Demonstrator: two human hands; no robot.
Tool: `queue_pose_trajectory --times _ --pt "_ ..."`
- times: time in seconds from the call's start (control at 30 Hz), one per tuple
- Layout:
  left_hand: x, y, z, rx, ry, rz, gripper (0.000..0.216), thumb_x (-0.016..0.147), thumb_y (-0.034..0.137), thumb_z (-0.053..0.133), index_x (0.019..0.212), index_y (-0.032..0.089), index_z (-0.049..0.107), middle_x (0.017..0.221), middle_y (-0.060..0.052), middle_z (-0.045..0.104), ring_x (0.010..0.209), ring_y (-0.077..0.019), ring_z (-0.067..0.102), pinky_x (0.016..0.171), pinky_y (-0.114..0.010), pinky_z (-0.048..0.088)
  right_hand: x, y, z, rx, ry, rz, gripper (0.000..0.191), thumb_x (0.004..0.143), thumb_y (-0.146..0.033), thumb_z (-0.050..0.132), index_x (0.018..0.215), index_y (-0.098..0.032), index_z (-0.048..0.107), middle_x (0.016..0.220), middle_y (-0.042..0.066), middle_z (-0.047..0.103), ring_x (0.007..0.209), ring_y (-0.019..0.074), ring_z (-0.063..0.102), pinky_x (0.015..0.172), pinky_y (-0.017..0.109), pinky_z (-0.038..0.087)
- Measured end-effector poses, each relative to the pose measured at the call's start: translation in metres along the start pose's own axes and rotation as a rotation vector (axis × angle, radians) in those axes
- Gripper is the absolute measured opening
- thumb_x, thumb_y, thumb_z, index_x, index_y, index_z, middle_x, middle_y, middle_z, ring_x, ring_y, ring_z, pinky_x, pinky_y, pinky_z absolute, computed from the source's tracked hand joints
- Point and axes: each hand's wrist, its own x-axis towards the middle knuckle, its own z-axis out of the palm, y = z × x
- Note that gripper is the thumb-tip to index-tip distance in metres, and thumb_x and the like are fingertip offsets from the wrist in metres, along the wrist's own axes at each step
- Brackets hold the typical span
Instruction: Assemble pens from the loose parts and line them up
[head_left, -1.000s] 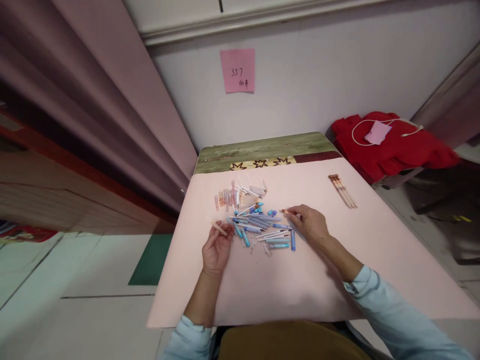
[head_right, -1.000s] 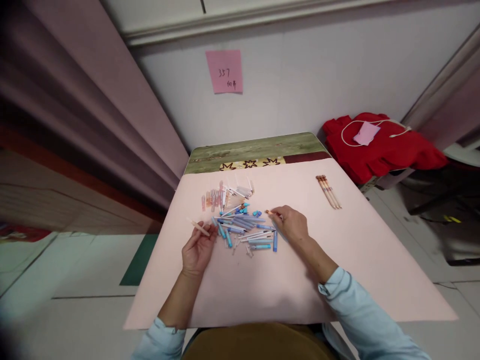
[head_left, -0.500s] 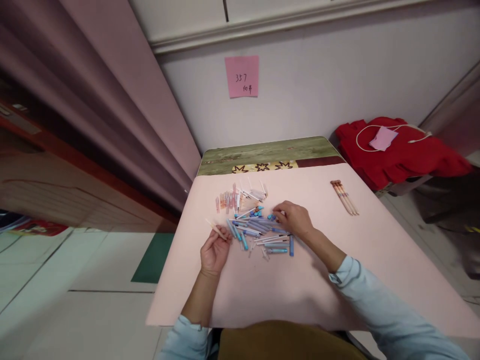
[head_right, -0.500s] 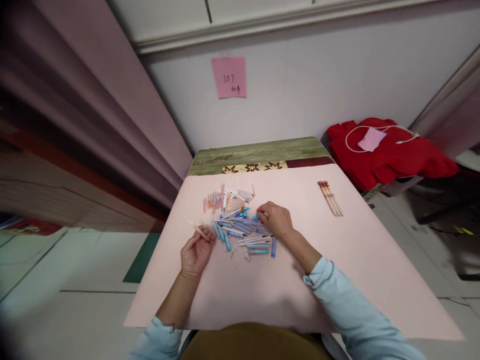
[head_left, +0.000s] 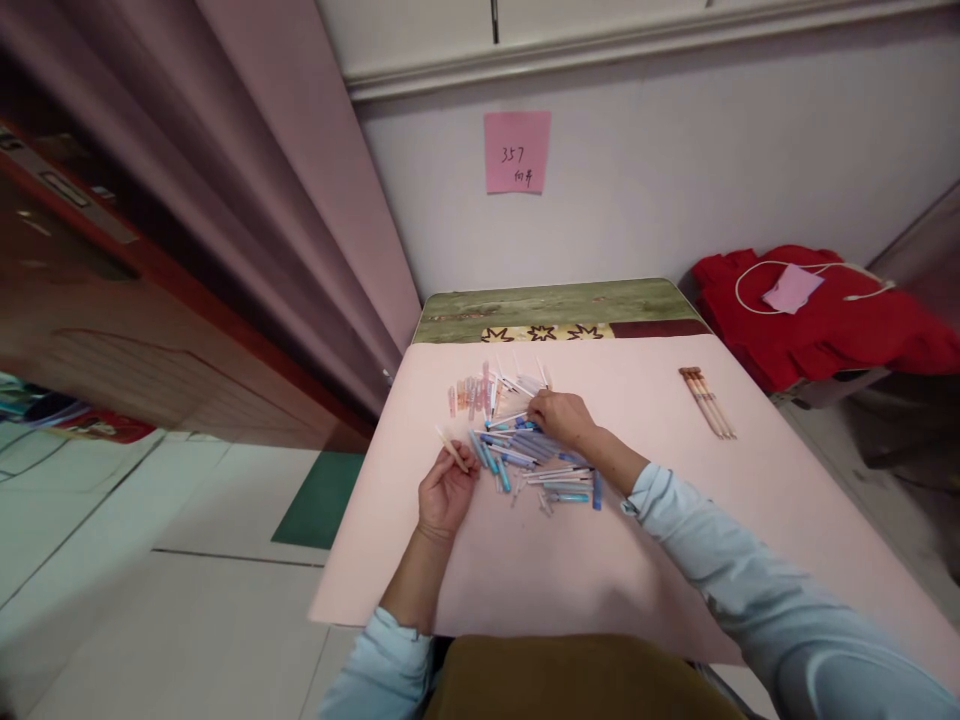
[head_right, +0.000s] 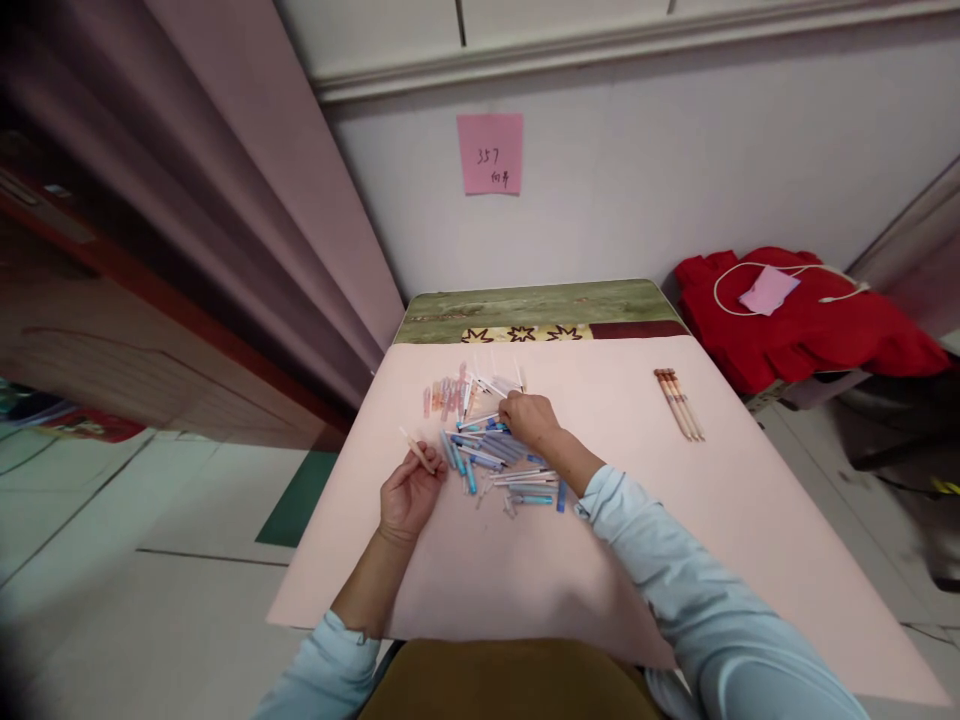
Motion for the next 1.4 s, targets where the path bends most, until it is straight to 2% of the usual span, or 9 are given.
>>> queue_pose_trajectory --times 0.33,0.47,0.63,0.83,1.03,1.1,1.2,1.3,1.4 --pt "-0.001 0.0 0.003 -0.003 0.003 0.006 0.019 0.073 0.012 0.065 0.092 0.011 0.069 0.083 -0.006 0.061 0.075 -0.0136 0.058 0.077 -0.03 0.05 -0.002 -0.002 -0.006 -0.019 -0.001 -0.001 0.023 0.091 -0.032 0.054 0.096 -0.024 0.075 0.105 0.006 0.072 0.094 0.0195 0.065 0.073 0.025 0.043" --pt "-0.002 0.001 0.006 -0.007 0.002 0.005 0.018 0.074 0.011 0.062 0.09 0.012 0.069 0.082 -0.006 0.061 0.076 -0.0142 0.058 0.075 -0.029 0.051 -0.02 0.032 -0.02 0.075 0.141 0.109 0.026 0.094 -0.034 0.049 0.107 -0.028 0.072 0.109 0.001 0.071 0.091 0.0162 0.065 0.075 0.024 0.043" --pt "0.0 0.002 0.008 0.008 0.007 -0.006 0.018 0.073 0.012 0.063 0.091 0.012 0.069 0.082 -0.006 0.061 0.075 -0.0139 0.058 0.076 -0.03 0.052 -0.064 0.071 -0.02 0.21 0.17 0.251 0.018 0.087 -0.036 0.059 0.087 -0.026 0.074 0.087 -0.001 0.073 0.075 0.015 0.063 0.066 0.024 0.04" --pt "0.003 0.002 0.009 0.029 0.015 -0.001 0.019 0.074 0.01 0.062 0.092 0.013 0.069 0.082 -0.006 0.062 0.075 -0.0141 0.059 0.077 -0.032 0.053 -0.087 0.06 0.005 0.133 0.15 0.179 0.016 0.087 -0.031 0.06 0.097 -0.028 0.072 0.099 0.0 0.071 0.087 0.0152 0.063 0.067 0.024 0.038" --pt "-0.006 0.007 0.012 0.09 0.058 -0.011 0.019 0.071 0.01 0.063 0.089 0.012 0.067 0.083 -0.007 0.065 0.071 -0.0144 0.06 0.073 -0.031 0.052 -0.091 0.057 0.004 0.167 0.175 0.213 0.015 0.088 -0.03 0.057 0.088 -0.025 0.071 0.09 0.001 0.07 0.08 0.0159 0.061 0.064 0.025 0.037" --pt "-0.013 0.004 0.018 0.158 0.061 -0.015 0.019 0.071 0.012 0.065 0.09 0.013 0.066 0.084 -0.008 0.067 0.072 -0.0157 0.062 0.073 -0.031 0.052 -0.098 0.053 0.001 0.275 0.236 0.266 0.014 0.086 -0.032 0.058 0.085 -0.023 0.069 0.081 0.001 0.068 0.071 0.0153 0.059 0.062 0.025 0.037" --pt "-0.025 -0.007 0.034 0.301 0.015 -0.068 0.016 0.073 0.015 0.066 0.089 0.014 0.064 0.084 -0.008 0.068 0.07 -0.0152 0.062 0.071 -0.03 0.05 -0.109 0.037 0.002 0.684 0.304 0.315 0.021 0.084 -0.039 0.059 0.086 -0.02 0.067 0.069 -0.001 0.065 0.063 0.0139 0.056 0.059 0.025 0.039" --pt "-0.036 -0.023 0.052 0.427 -0.03 -0.109 0.012 0.075 0.017 0.064 0.086 0.015 0.061 0.078 -0.005 0.065 0.063 -0.0126 0.057 0.068 -0.03 0.048 -0.119 0.011 0.008 1.148 0.24 0.307 0.032 0.08 -0.048 0.064 0.091 -0.018 0.068 0.069 0.0 0.065 0.061 0.0142 0.058 0.057 0.025 0.044" --pt "-0.044 -0.036 0.067 0.476 -0.1 -0.061 0.008 0.074 0.016 0.06 0.081 0.017 0.057 0.069 0.0 0.058 0.059 -0.0099 0.049 0.062 -0.026 0.043 -0.125 -0.016 0.014 1.411 0.2 0.336 0.038 0.071 -0.049 0.072 0.092 -0.017 0.067 0.073 0.002 0.068 0.063 0.0146 0.061 0.059 0.026 0.049"
